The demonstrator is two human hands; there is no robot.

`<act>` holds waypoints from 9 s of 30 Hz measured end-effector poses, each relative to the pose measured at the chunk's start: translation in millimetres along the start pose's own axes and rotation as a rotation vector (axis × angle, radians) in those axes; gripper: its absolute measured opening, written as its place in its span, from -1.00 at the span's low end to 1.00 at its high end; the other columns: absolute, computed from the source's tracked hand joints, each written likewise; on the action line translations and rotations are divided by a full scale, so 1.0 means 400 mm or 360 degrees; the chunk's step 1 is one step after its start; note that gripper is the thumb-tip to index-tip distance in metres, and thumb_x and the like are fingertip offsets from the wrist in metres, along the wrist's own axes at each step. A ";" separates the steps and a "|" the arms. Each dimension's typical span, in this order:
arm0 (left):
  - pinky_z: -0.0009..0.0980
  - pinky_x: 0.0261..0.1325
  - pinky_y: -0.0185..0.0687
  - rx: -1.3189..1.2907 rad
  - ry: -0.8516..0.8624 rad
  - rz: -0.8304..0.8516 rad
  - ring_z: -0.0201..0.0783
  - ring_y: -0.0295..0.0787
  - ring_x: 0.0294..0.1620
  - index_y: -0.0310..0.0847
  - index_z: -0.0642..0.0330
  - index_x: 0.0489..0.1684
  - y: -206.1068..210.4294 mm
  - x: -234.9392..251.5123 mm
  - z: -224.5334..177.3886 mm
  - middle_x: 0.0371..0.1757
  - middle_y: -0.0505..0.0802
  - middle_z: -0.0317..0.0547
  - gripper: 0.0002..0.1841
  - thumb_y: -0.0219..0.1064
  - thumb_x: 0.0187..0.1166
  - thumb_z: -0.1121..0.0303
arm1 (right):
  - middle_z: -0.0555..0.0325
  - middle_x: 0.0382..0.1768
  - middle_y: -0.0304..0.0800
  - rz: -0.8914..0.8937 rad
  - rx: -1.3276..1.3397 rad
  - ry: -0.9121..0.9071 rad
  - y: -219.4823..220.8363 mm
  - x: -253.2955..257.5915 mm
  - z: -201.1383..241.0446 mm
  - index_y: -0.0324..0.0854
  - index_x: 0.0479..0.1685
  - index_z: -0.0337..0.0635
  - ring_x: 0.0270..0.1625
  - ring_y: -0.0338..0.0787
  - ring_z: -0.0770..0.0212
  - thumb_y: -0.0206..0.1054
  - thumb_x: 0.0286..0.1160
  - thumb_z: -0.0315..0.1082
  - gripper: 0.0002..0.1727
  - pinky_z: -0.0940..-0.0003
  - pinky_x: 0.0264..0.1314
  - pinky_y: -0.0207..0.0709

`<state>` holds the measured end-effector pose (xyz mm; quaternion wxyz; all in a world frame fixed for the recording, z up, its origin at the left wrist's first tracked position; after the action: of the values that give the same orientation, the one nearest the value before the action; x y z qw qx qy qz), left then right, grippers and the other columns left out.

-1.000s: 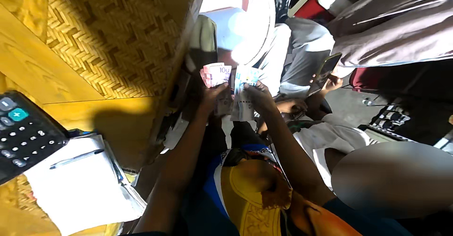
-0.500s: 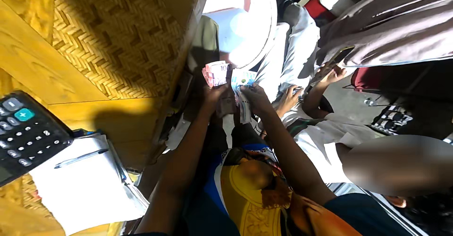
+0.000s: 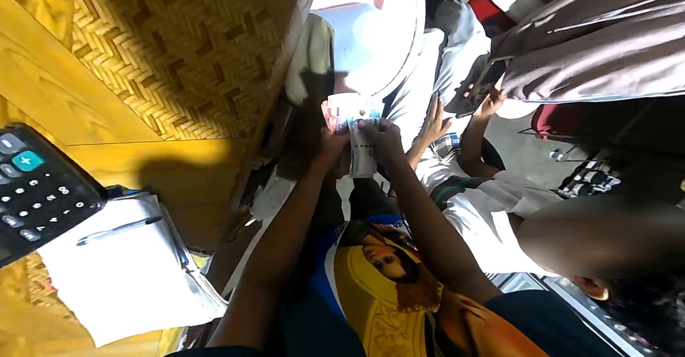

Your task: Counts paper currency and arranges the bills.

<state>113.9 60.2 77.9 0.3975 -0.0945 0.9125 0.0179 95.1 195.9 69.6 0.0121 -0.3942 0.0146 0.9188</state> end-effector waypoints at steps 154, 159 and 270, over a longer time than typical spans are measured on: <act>-0.55 0.06 0.72 -0.0112 -0.0001 0.0048 -0.55 0.73 -0.07 0.44 0.38 0.29 0.010 0.122 0.002 -0.05 0.77 -0.20 -0.49 0.48 0.33 0.65 | 0.16 -0.23 0.82 0.0018 0.0445 0.0026 -0.036 0.119 -0.025 0.58 0.12 -0.31 -0.24 0.84 0.36 0.32 0.57 -0.55 -0.79 0.39 -0.08 0.79; -0.35 0.22 0.72 -0.0287 -0.0114 0.0094 -0.34 0.76 0.09 0.38 0.37 0.49 -0.015 0.162 0.031 0.14 0.79 -0.03 -0.59 0.17 0.79 0.32 | 0.13 -0.11 0.81 0.0005 0.0787 0.0055 -0.096 0.126 -0.035 0.43 0.25 -0.23 -0.11 0.84 0.30 0.21 0.63 -0.60 -0.72 0.28 0.06 0.78; 0.09 0.55 0.44 0.1736 -0.0070 -0.0755 0.21 0.59 0.52 0.33 0.40 0.65 -0.112 0.375 -0.114 0.48 0.64 0.37 -0.31 0.41 0.58 0.21 | -0.23 0.19 0.81 -0.0005 -0.0903 -0.0325 0.190 0.438 -0.056 0.67 0.30 -0.33 0.29 0.78 -0.18 0.34 0.56 -0.41 -0.64 -0.11 0.37 0.60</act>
<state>-10.7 -12.5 1.6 0.4007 -0.0774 0.7355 -0.5408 -11.8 120.9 -71.6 -0.0958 -0.2873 -0.2446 0.9211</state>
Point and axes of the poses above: each hand's wrist, its own x-axis towards the middle knuckle, its own y-axis out of the palm, z = x × y, the point moved 2 cm from there along x, towards the middle knuckle
